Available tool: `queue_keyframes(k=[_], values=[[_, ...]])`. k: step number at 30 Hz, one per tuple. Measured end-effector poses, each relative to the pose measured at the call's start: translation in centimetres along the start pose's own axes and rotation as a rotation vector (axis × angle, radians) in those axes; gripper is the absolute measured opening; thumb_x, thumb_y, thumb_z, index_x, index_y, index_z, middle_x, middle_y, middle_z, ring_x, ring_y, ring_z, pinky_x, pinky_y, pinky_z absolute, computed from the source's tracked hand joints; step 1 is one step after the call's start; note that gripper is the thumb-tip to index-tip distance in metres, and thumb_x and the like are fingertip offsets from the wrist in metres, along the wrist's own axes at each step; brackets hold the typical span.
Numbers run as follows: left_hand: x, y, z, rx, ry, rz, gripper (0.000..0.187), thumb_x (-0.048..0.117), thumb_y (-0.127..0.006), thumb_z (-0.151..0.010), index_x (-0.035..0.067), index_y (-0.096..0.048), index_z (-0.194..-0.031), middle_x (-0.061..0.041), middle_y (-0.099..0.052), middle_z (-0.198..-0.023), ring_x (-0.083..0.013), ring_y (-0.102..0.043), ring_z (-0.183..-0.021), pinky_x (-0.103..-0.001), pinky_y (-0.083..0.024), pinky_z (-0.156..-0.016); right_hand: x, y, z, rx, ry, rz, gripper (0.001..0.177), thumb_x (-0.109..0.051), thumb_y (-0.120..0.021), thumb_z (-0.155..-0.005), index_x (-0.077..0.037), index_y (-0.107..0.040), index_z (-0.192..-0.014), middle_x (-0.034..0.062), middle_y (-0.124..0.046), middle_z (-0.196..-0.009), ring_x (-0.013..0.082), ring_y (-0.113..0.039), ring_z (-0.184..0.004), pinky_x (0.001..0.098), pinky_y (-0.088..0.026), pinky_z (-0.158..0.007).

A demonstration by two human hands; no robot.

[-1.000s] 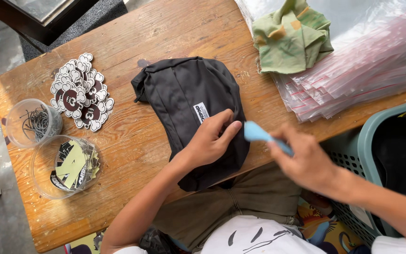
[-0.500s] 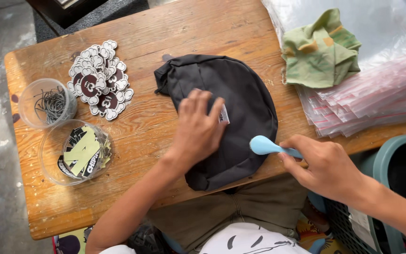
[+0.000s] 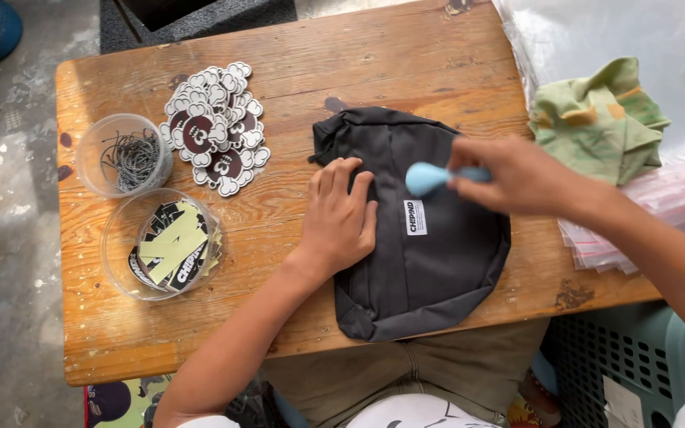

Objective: The person cleans a black bag with a brush, attaches a keychain to the zipper, wipes a plastic bag with a cloth, and places the bag inside the plastic bag.

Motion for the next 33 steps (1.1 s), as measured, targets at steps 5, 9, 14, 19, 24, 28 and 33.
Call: queue_keyframes(k=[5, 9, 14, 19, 24, 28, 33], values=[[-0.5, 0.2, -0.2, 0.013, -0.005, 0.01, 0.033, 0.027, -0.063, -0.082, 0.009, -0.058, -0.109, -0.013, -0.052, -0.121, -0.0341, -0.05, -0.116, -0.047, -0.038, -0.099, -1.3, 4.3, -4.2, 0.438, 0.191, 0.372, 0.018, -0.029, -0.067, -0.098, -0.013, -0.061, -0.104, 0.0063, -0.069, -0.077, 0.0321, -0.067, -0.071, 0.0467, -0.047, -0.058], [-0.2, 0.8, -0.2, 0.026, -0.01, 0.004, 0.035, 0.029, -0.064, -0.082, 0.009, -0.06, -0.11, -0.015, -0.057, -0.123, -0.033, -0.053, -0.115, -0.046, -0.039, -0.097, -3.6, 0.8, -6.9, 0.018, 0.154, -0.052, 0.017, -0.027, -0.073, -0.089, -0.013, -0.065, -0.096, 0.0071, -0.072, -0.089, 0.0228, -0.065, -0.081, 0.0382, -0.045, -0.069], [-0.1, 0.8, -0.2, 0.041, -0.035, -0.007, 0.032, 0.027, -0.063, -0.083, 0.008, -0.06, -0.108, -0.014, -0.057, -0.122, -0.033, -0.053, -0.114, -0.046, -0.039, -0.096, -1.3, 2.8, -6.9, 0.387, 0.167, 0.354, 0.02, -0.03, -0.066, -0.1, -0.013, -0.057, -0.104, 0.0082, -0.068, -0.076, 0.0339, -0.063, -0.062, 0.0471, -0.042, -0.052], [0.1, 1.2, 0.0, 0.071, -0.069, -0.028, 0.028, 0.026, -0.064, -0.083, 0.009, -0.06, -0.104, -0.016, -0.056, -0.12, -0.035, -0.053, -0.113, -0.049, -0.039, -0.097, -2.7, 3.0, -0.8, 0.332, 0.177, 0.296, 0.028, -0.028, -0.067, -0.094, -0.015, -0.068, -0.119, 0.0037, -0.069, -0.081, 0.0256, -0.066, -0.066, 0.0426, -0.044, -0.048], [2.3, 2.6, -0.4, 0.064, -0.278, 0.114, 0.017, 0.006, -0.058, -0.091, 0.004, -0.06, -0.107, -0.017, -0.055, -0.121, -0.0397, -0.052, -0.119, -0.05, -0.047, -0.102, -1.4, -2.2, 5.8, 0.169, 0.369, 0.425, 0.028, -0.006, -0.058, -0.067, -0.01, -0.047, -0.094, 0.0088, -0.054, -0.084, 0.0315, -0.055, -0.077, 0.0475, -0.045, -0.065], [2.6, 2.1, -0.5, 0.031, -0.32, 0.35, 0.012, -0.006, -0.052, -0.089, -0.001, -0.058, -0.098, -0.017, -0.058, -0.103, -0.0363, -0.056, -0.095, -0.046, -0.049, -0.088, -0.3, -6.3, 9.6, 0.109, 0.535, 0.653, 0.013, -0.004, -0.051, -0.077, -0.012, -0.048, -0.088, 0.0107, -0.052, -0.094, 0.029, -0.049, -0.082, 0.0416, -0.044, -0.075], [2.2, 1.9, -0.7, -0.014, -0.266, 0.392, 0.012, -0.006, -0.054, -0.089, 0.0, -0.058, -0.098, -0.015, -0.058, -0.103, -0.0331, -0.055, -0.096, -0.042, -0.048, -0.085, -3.9, -5.6, 12.4, 0.23, 0.84, 0.622, 0.013, 0.001, -0.046, -0.098, -0.004, -0.053, -0.088, 0.0189, -0.061, -0.118, 0.034, -0.06, -0.116, 0.0525, -0.045, -0.112]])
Point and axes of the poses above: each hand's wrist, its own z-axis away from the middle knuckle, its own y-axis out of the back of the hand, x = y × z, the point moved 10 cm from there along -z, towards the middle knuckle
